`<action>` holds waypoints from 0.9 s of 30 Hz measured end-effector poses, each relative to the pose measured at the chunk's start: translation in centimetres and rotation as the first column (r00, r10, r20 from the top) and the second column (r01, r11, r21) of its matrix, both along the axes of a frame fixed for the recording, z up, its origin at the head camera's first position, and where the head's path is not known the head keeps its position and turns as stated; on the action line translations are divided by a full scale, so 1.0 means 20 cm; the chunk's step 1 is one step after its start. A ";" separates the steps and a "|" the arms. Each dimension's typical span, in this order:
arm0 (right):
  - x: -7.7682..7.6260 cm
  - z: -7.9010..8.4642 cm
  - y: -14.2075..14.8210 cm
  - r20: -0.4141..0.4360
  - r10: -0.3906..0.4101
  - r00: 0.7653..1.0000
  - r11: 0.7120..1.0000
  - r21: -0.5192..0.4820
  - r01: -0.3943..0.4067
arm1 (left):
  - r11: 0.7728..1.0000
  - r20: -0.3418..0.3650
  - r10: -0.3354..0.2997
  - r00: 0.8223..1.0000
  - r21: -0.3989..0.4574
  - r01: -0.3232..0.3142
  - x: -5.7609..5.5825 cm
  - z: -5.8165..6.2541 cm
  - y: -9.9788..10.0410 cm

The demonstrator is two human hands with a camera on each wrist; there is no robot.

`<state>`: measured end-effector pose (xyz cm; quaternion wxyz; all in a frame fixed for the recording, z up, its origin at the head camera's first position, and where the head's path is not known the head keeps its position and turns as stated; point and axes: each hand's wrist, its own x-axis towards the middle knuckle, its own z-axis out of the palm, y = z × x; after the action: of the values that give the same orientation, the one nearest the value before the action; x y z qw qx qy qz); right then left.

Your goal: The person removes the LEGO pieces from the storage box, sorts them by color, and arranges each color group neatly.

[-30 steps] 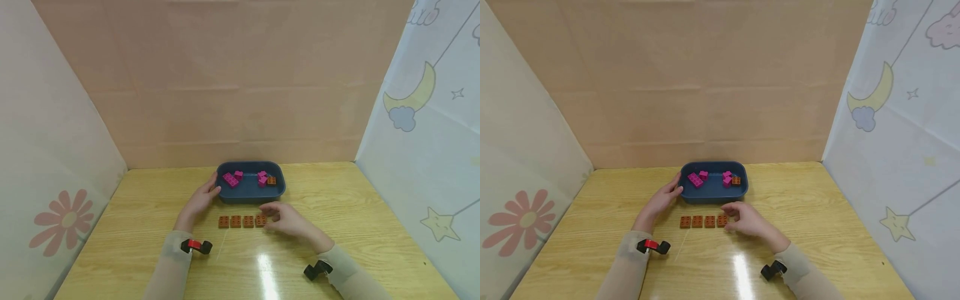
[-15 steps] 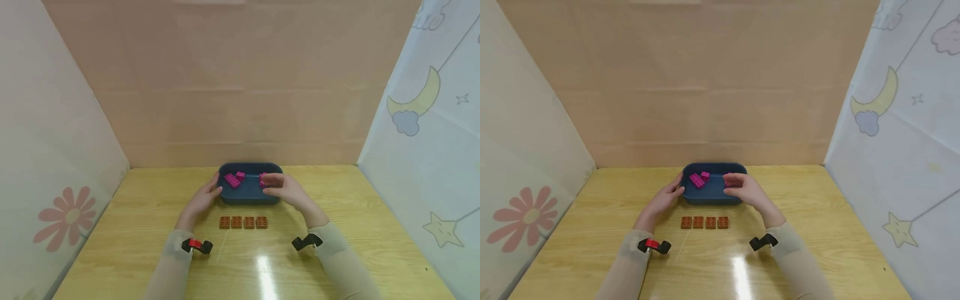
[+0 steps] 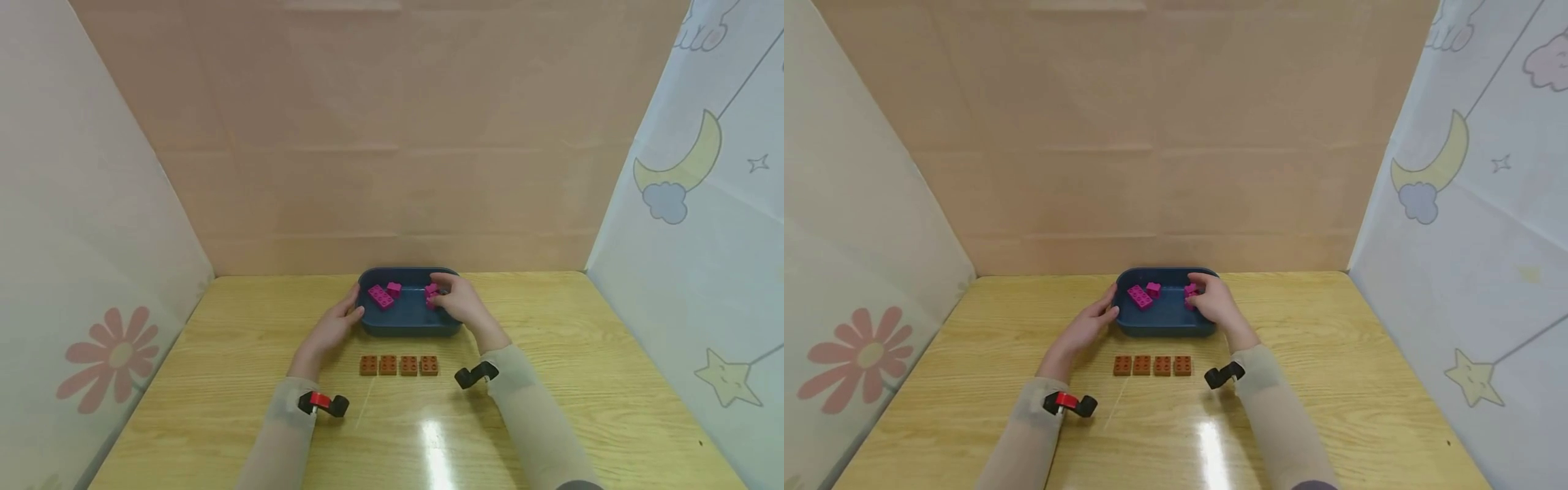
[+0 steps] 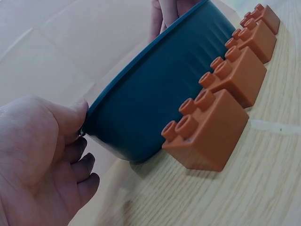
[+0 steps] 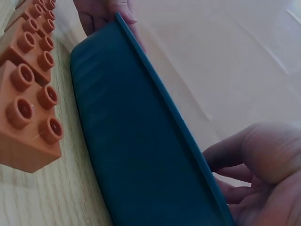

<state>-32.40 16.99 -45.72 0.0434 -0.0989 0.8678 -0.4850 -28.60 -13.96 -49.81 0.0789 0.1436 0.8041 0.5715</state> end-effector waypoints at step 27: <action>-0.08 -0.03 -0.04 -0.027 0.123 0.992 0.972 0.204 -0.114 | 1.000 -0.002 0.006 1.000 -0.007 -0.006 -0.01 -0.02 0.00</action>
<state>-33.99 16.15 -46.40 0.0649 -0.1551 0.9058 -0.3890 -28.84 -14.05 -50.11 0.0767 0.1413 0.8065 0.5689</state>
